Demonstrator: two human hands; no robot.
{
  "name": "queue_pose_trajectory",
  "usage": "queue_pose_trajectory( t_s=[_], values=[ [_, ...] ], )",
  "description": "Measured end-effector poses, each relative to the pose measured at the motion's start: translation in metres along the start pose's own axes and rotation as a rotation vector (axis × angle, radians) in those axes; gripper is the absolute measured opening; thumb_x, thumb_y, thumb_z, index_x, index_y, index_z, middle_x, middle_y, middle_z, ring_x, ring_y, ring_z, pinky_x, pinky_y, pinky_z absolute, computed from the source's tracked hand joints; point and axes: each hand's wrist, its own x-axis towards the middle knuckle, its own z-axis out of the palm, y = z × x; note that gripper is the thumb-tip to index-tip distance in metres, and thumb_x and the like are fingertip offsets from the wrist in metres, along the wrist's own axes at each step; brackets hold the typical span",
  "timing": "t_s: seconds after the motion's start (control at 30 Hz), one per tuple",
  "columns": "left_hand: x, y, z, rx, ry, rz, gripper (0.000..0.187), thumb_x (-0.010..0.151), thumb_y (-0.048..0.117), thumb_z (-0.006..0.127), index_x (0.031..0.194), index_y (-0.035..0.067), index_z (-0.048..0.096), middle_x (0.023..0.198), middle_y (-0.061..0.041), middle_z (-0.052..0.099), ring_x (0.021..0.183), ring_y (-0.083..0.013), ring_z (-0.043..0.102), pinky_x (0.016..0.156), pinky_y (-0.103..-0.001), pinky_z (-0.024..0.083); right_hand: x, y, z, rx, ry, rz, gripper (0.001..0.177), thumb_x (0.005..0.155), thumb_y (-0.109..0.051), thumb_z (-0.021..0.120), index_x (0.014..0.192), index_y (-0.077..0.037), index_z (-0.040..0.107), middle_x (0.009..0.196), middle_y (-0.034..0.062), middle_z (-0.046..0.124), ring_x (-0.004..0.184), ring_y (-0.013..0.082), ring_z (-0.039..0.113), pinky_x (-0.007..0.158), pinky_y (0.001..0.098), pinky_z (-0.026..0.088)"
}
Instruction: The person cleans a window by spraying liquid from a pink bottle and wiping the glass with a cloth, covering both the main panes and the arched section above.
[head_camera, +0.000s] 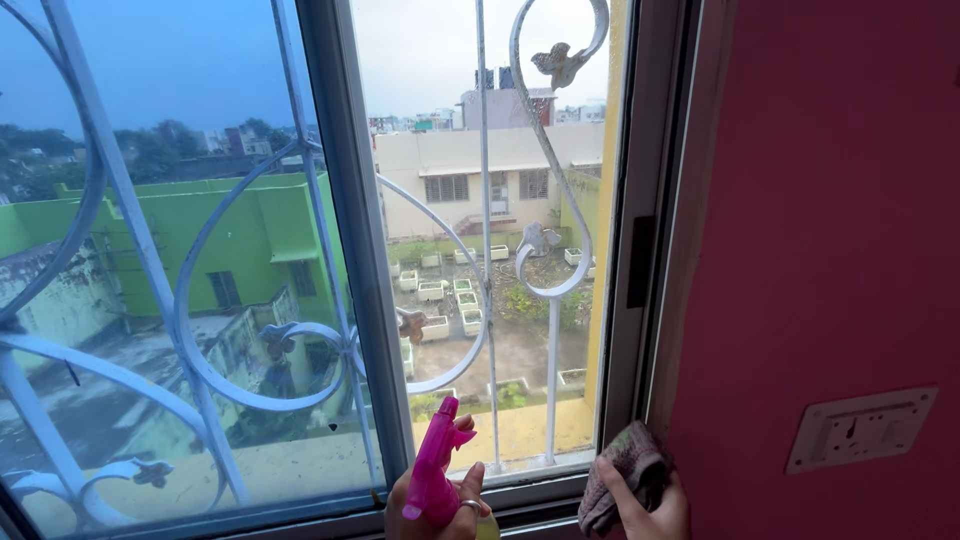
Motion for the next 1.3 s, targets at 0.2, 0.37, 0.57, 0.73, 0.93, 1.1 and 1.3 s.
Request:
queue_pose_trajectory(
  t_s=[0.2,0.37,0.57,0.73,0.93,1.1,1.3],
  values=[
    [0.008,0.062,-0.008,0.176,-0.046,-0.066,0.066,0.084,0.010,0.074,0.146,0.027,0.057,0.125,-0.003,0.076,0.061,-0.0140,0.079,0.067,-0.031,0.063,0.001,-0.102,0.024,-0.130,-0.065,-0.111,0.040,0.091,-0.016,0.067,0.127,0.003,0.062,0.111,0.0131,0.074,0.106,0.0227,0.072,0.095,0.0366,0.056],
    [0.029,0.089,-0.013,0.257,-0.089,-0.002,0.061,0.082,0.009,0.076,0.138,0.028,0.065,0.115,0.000,0.082,0.062,-0.0161,0.080,0.068,-0.034,0.063,0.008,-0.192,0.052,-0.287,-0.050,-0.251,0.042,0.095,-0.021,0.063,0.132,-0.002,0.059,0.115,0.0090,0.072,0.110,0.0193,0.069,0.099,0.0338,0.050],
    [0.046,0.136,-0.016,0.288,-0.120,0.099,0.053,0.085,0.013,0.077,0.135,0.028,0.069,0.068,-0.016,0.076,0.060,-0.0189,0.080,0.064,-0.034,0.060,0.016,-0.283,0.070,-0.261,-0.048,-0.483,0.039,0.097,-0.021,0.060,0.132,-0.004,0.059,0.115,0.0075,0.072,0.108,0.0185,0.070,0.097,0.0339,0.052],
    [0.048,0.177,-0.018,0.182,-0.124,0.355,0.056,0.075,0.002,0.072,0.127,0.021,0.072,0.064,-0.009,0.075,0.057,-0.0178,0.078,0.060,-0.035,0.058,0.009,-0.336,0.074,-0.290,0.055,-0.578,0.035,0.098,-0.023,0.061,0.127,-0.003,0.062,0.111,0.0092,0.072,0.106,0.0194,0.070,0.097,0.0340,0.052],
    [0.056,0.213,-0.033,0.171,-0.199,0.414,0.055,0.075,0.003,0.072,0.127,0.021,0.070,0.064,-0.008,0.076,0.056,-0.0173,0.078,0.060,-0.034,0.059,0.007,-0.366,0.063,-0.302,0.134,-0.714,0.033,0.098,-0.020,0.060,0.127,-0.005,0.059,0.110,0.0072,0.069,0.106,0.0183,0.067,0.097,0.0346,0.051],
    [0.061,0.242,-0.051,0.220,-0.194,0.393,0.050,0.078,0.005,0.073,0.125,0.022,0.072,0.061,-0.009,0.073,0.056,-0.0195,0.077,0.059,-0.036,0.058,0.009,-0.388,0.057,-0.418,0.159,-0.775,0.023,0.100,-0.020,0.058,0.115,-0.003,0.060,0.098,0.0081,0.067,0.092,0.0185,0.068,0.086,0.0352,0.056],
    [0.077,0.267,-0.075,0.380,-0.281,0.395,0.045,0.080,0.009,0.073,0.124,0.021,0.070,0.062,-0.012,0.073,0.059,-0.0217,0.078,0.064,-0.037,0.059,0.020,-0.426,0.069,-0.481,0.166,-0.805,0.025,0.101,-0.022,0.056,0.118,-0.004,0.060,0.098,0.0097,0.071,0.091,0.0199,0.071,0.085,0.0360,0.056]
  ],
)
